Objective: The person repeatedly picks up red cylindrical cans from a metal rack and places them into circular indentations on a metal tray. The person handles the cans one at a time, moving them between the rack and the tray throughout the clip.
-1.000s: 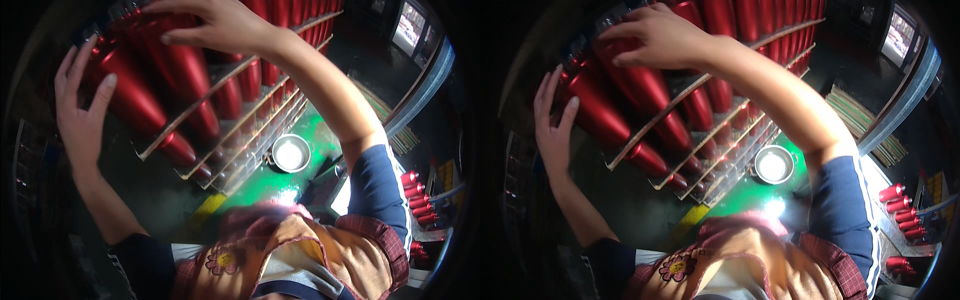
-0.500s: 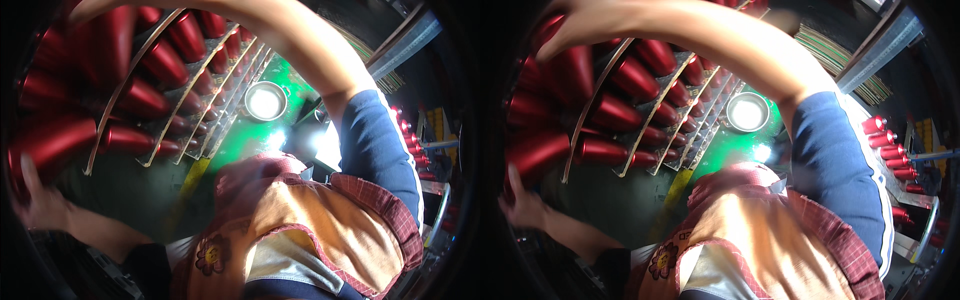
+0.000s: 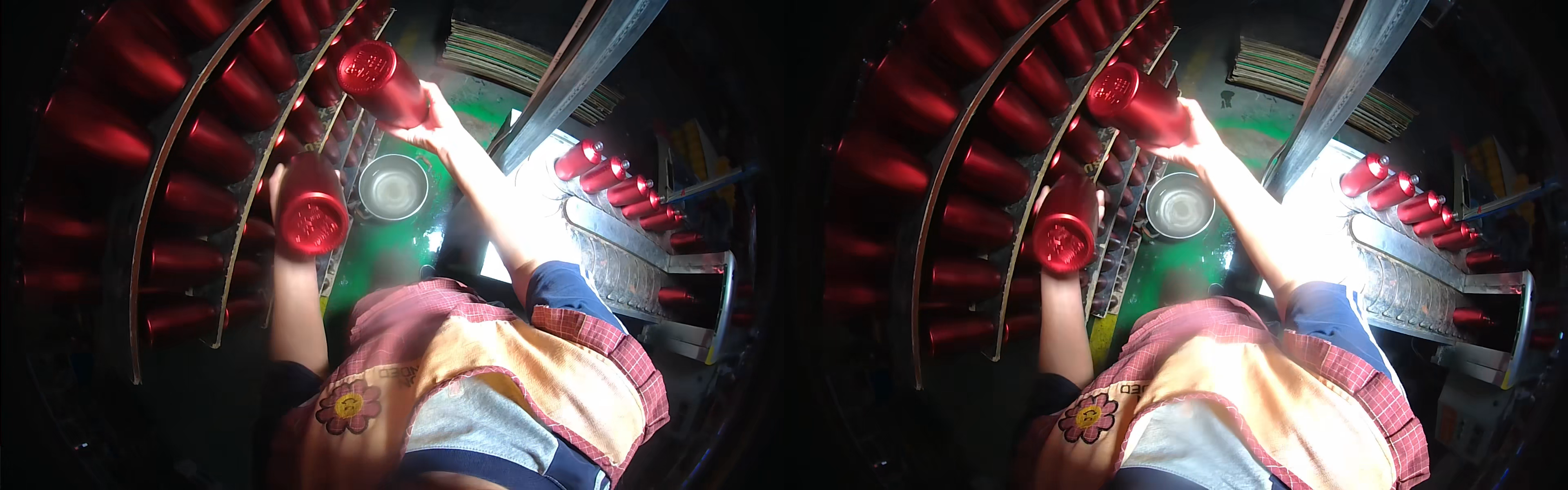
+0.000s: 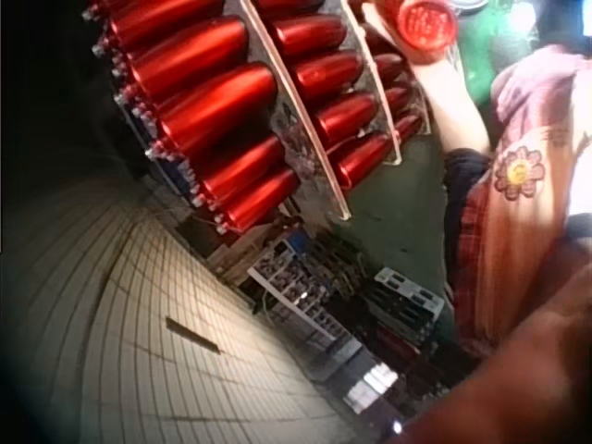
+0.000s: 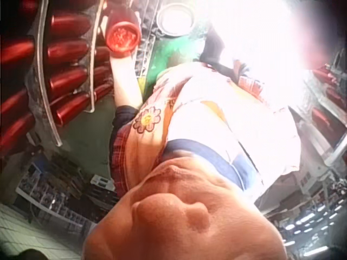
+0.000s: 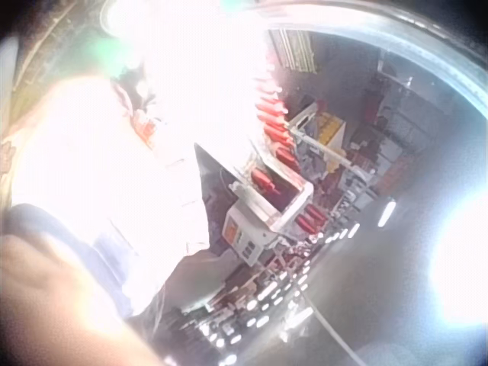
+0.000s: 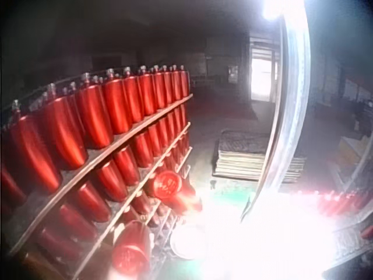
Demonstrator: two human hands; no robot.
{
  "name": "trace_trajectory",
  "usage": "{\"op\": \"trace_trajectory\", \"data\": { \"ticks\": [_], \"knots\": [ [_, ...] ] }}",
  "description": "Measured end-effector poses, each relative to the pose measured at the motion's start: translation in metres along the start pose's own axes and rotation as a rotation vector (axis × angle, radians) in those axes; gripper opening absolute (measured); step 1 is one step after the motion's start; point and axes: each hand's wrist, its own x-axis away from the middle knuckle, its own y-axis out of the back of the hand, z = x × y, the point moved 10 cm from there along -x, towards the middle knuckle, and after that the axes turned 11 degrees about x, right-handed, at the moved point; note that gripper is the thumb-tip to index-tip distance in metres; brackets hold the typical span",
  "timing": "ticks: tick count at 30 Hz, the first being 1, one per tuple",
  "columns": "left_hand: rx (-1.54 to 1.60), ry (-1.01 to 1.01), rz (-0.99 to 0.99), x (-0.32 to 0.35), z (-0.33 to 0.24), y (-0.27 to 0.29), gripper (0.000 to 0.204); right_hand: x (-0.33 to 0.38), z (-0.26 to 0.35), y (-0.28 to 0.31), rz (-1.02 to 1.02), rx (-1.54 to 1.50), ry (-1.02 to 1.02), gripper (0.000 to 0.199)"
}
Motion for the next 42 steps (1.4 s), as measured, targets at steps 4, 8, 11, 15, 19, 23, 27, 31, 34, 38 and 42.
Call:
{"op": "trace_trajectory", "data": {
  "ticks": [4, 8, 11, 15, 19, 23, 27, 31, 34, 38, 42],
  "knots": [
    [0.353, 0.293, -0.014, -0.104, 0.046, 0.034, 0.056, -0.04, -0.014, 0.035, -0.117, -0.134, -0.036, 0.054],
    [0.488, 0.377, -0.182, -0.176, 0.07, 0.065, 0.061, -0.068, -0.012, 0.047, -0.172, -0.199, -0.017, 0.052],
    [0.531, 0.357, -0.156, -0.199, 0.073, 0.067, 0.063, -0.073, -0.019, 0.05, -0.194, -0.3, -0.132, 0.051],
    [0.515, 0.306, -0.181, -0.206, 0.066, 0.061, 0.065, -0.073, -0.017, 0.048, -0.188, -0.304, -0.145, 0.055],
    [0.495, 0.323, -0.291, -0.199, 0.058, 0.046, 0.063, -0.075, 0.001, 0.034, -0.087, -0.236, 0.003, 0.061],
    [0.394, 0.222, -0.333, -0.182, 0.05, 0.027, 0.061, -0.06, 0.004, 0.03, -0.075, -0.23, -0.022, 0.062],
    [0.35, 0.175, -0.308, -0.161, 0.064, 0.013, 0.069, -0.027, 0.012, 0.022, -0.011, -0.242, -0.027, 0.061],
    [0.351, 0.143, -0.342, -0.173, 0.071, 0.033, 0.064, 0.009, 0.01, 0.014, -0.016, -0.252, 0.008, 0.058],
    [0.394, 0.139, -0.15, -0.2, 0.059, 0.046, 0.054, 0.034, 0.008, 0.004, 0.043, -0.185, 0.041, 0.057],
    [0.726, 0.564, -0.031, -0.174, 0.083, 0.073, 0.061, 0.094, -0.004, 0.026, 0.174, -0.104, 0.111, 0.062],
    [0.334, 0.556, 0.375, -0.091, 0.133, 0.06, 0.061, 0.232, 0.013, 0.141, 0.052, -0.009, 0.294, 0.049]
  ]
}}
